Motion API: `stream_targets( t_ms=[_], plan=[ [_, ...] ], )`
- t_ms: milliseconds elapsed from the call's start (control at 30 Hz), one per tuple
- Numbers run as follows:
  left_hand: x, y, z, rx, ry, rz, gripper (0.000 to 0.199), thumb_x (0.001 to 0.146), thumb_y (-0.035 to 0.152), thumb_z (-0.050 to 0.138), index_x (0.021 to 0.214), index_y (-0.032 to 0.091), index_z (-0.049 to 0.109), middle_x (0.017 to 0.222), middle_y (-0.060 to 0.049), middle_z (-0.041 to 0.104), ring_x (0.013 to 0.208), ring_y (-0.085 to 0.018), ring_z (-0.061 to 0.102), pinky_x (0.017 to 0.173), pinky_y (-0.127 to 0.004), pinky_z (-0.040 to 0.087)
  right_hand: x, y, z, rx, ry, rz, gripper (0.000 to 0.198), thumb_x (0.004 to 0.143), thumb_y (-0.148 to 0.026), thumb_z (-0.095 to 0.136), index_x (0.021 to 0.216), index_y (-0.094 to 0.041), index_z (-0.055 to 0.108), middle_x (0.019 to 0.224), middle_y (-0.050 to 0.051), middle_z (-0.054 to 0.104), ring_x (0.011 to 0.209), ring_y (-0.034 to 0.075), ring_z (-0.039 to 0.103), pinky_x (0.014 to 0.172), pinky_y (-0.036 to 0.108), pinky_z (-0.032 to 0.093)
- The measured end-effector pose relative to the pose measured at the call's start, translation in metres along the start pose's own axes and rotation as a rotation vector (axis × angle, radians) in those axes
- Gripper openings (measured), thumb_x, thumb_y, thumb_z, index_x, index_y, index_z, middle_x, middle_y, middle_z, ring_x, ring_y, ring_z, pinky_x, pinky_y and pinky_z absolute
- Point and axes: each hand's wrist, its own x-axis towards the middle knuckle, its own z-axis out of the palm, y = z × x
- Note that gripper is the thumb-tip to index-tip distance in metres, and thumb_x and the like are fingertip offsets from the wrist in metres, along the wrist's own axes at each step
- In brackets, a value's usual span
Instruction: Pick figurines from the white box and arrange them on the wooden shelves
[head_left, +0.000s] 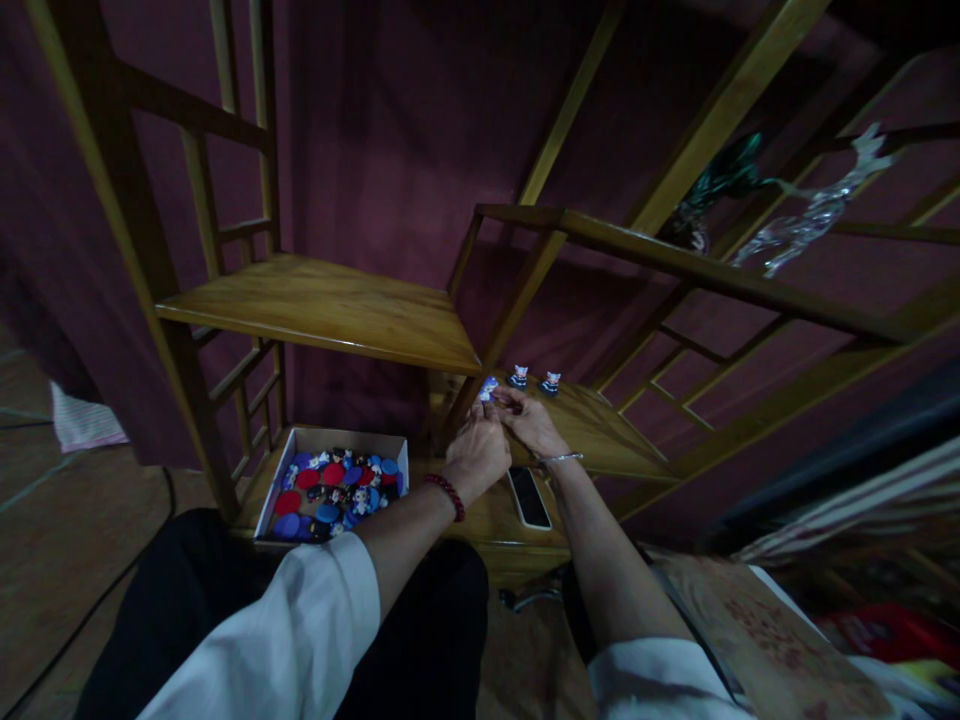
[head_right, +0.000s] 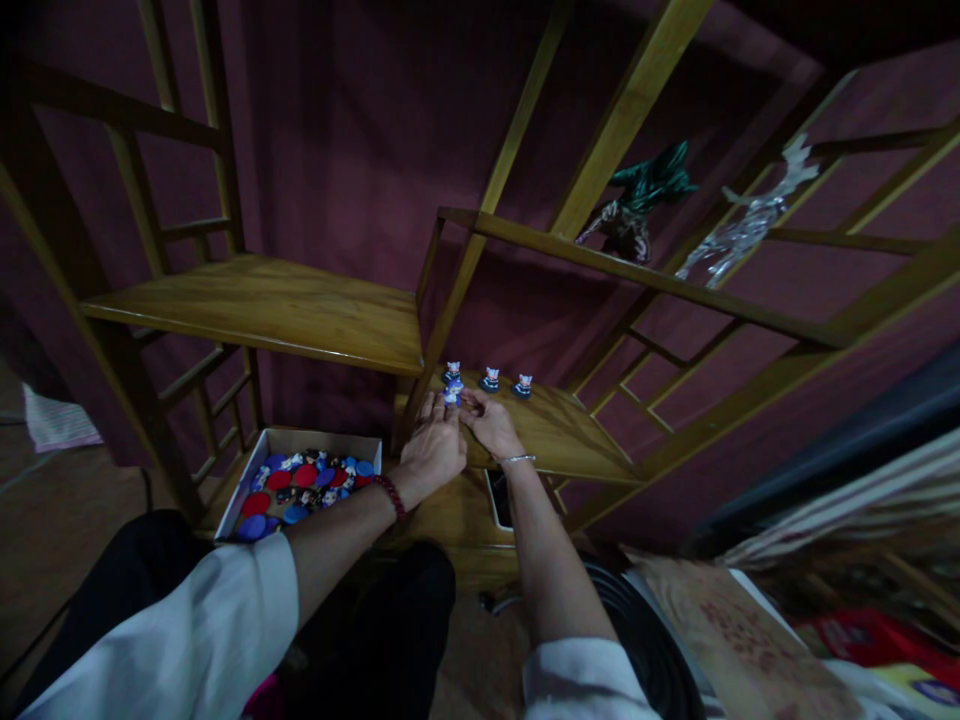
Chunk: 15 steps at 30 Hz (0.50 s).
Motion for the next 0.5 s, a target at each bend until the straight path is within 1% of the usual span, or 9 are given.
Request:
stream_targets(
  t_ms=[100,200,300,400,500],
  plan=[
    [-0.002,0.0,-0.003,0.001,0.001,0.01,0.046,0.078,0.014,0.039,0.124,0.008,0.041,0.122,-0.018,0.049,0.107,-0.022,0.051,0.087,-0.031,0.043,0.0,-0.001,0.0,-0.001,0.001,0.01,0.036,0.066,-0.014,0.06,0.102,-0.017,0.059,0.107,0.007,0.064,0.098,0.016,0.059,0.09,0.032,0.045],
    [-0.003,0.0,-0.007,-0.001,-0.009,0.021,0.042,0.079,0.014,0.038,0.12,0.008,0.044,0.123,-0.018,0.047,0.101,-0.021,0.054,0.087,-0.032,0.044,-0.002,-0.001,-0.001,-0.002,0.019,0.01,0.036,0.065,-0.014,0.06,0.1,-0.018,0.06,0.106,0.007,0.064,0.097,0.017,0.059,0.09,0.034,0.045],
    [-0.005,-0.001,-0.008,-0.008,0.006,0.087,0.034,0.079,0.013,0.039,0.111,0.009,0.049,0.122,-0.016,0.046,0.107,-0.022,0.049,0.09,-0.033,0.043,-0.006,-0.001,-0.001,0.008,0.037,-0.006,0.035,0.065,-0.015,0.061,0.1,-0.019,0.061,0.105,0.006,0.065,0.098,0.018,0.059,0.09,0.034,0.045],
    [-0.009,-0.002,-0.008,-0.013,0.032,0.16,0.028,0.078,0.011,0.04,0.102,0.011,0.053,0.112,-0.013,0.052,0.113,-0.022,0.041,0.091,-0.033,0.043,-0.013,0.0,0.0,0.015,0.062,-0.011,0.034,0.065,-0.016,0.061,0.099,-0.02,0.061,0.105,0.007,0.065,0.099,0.018,0.059,0.088,0.035,0.046],
    [-0.013,-0.003,-0.007,-0.006,0.037,0.19,0.025,0.078,0.011,0.04,0.099,0.012,0.054,0.102,-0.012,0.056,0.107,-0.022,0.044,0.089,-0.034,0.044,-0.02,0.0,0.001,0.008,0.097,-0.002,0.032,0.066,-0.016,0.06,0.097,-0.019,0.061,0.104,0.008,0.065,0.097,0.019,0.06,0.088,0.036,0.047]
  ],
)
